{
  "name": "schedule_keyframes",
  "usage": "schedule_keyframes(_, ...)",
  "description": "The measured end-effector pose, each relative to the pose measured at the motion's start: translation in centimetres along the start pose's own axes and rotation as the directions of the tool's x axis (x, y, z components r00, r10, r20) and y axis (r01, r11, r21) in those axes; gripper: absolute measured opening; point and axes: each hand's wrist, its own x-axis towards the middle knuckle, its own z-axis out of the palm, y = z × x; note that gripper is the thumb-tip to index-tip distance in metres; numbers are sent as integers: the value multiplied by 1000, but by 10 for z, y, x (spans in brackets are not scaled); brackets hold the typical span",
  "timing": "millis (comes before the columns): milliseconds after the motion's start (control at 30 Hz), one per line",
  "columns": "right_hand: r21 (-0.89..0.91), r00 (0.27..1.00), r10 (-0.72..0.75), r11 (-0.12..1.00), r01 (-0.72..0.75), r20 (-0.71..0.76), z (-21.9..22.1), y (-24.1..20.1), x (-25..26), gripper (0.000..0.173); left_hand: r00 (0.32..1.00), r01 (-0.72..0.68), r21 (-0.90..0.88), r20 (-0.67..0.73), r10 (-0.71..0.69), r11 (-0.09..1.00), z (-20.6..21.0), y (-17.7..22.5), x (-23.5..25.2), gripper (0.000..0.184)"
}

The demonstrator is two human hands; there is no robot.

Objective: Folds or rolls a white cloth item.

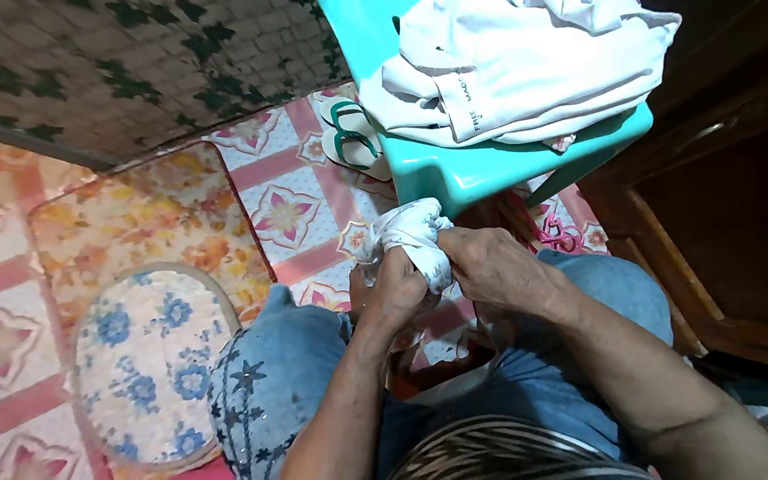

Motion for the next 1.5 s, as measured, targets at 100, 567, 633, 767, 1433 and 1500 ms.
schedule_keyframes(100,-1,1000,7,1000,-7,4,0,0,0,7,1000,-14,25,3,14,1000,0,-1,1,15)
schedule_keyframes(567,-34,1000,1,999,-1,16,1,2,-1,5,999,-5,46,32,3,999,0,-7,1,16)
schedule_keyframes(633,-41,1000,0,999,0,15,1,2,-1,5,999,-12,62,35,10,998,1,-6,1,17)
schedule_keyframes(767,-67,1000,-24,997,24,-9,3,5,-2,7,999,-20,48,46,18,999,2,-6,2,19)
schedule_keyframes(1433,-109,999,8,994,-3,43,3,4,-1,9,998,54,88,31,-57,995,2,-6,1,19)
schedule_keyframes(1500,-112,999,8,994,-3,48,3,4,-1,10,998,61,88,28,-64,994,3,-5,1,20)
